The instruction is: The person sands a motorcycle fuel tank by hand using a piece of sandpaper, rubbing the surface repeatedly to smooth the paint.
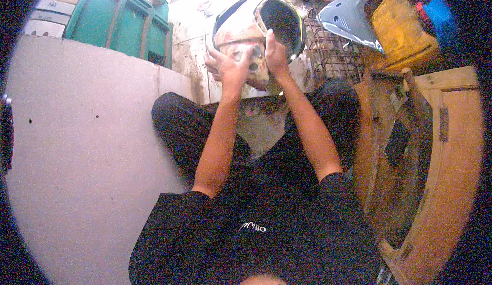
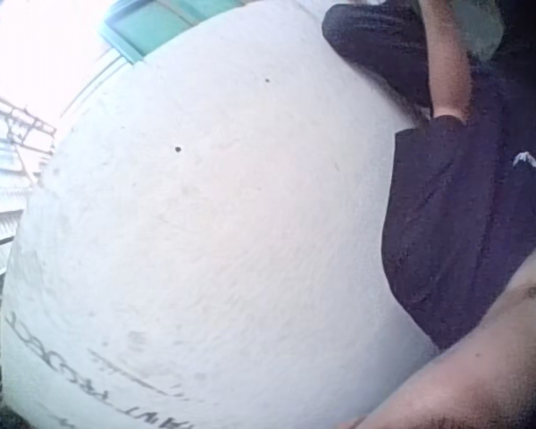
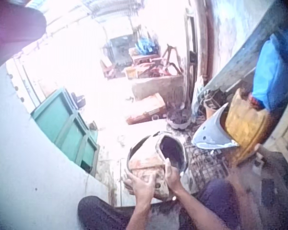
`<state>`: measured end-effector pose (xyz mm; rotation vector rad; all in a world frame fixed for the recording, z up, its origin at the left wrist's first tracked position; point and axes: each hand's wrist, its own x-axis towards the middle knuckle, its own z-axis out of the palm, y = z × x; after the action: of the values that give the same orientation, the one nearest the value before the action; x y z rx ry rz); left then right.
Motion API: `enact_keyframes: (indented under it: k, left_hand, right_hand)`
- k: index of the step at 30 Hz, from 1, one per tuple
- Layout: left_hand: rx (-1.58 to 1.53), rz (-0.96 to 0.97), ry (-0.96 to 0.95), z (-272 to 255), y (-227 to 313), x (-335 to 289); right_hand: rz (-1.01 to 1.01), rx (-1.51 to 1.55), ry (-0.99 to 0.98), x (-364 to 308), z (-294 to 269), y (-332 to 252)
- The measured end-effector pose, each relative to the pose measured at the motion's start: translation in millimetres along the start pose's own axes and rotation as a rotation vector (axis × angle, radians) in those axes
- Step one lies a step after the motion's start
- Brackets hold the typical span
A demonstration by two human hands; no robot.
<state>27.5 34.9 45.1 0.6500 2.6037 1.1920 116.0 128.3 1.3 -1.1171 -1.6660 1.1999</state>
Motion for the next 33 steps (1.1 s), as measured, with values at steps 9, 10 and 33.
enact_keyframes:
  k: [9,10,33]
  left_hand:
    - [0.015,-0.059,0.088,-2.1,-5.0,20.7]
    - [-0.023,-0.166,0.124,1.0,-11.2,30.3]
    - [0.133,0.827,-0.024,-24.9,-0.7,-35.8]
  right_hand:
    - [-0.042,-0.003,0.003,6.1,0.8,2.0]
    - [-0.052,-0.018,0.009,9.8,2.9,3.9]
    - [-0.074,0.123,0.055,5.6,5.2,6.1]
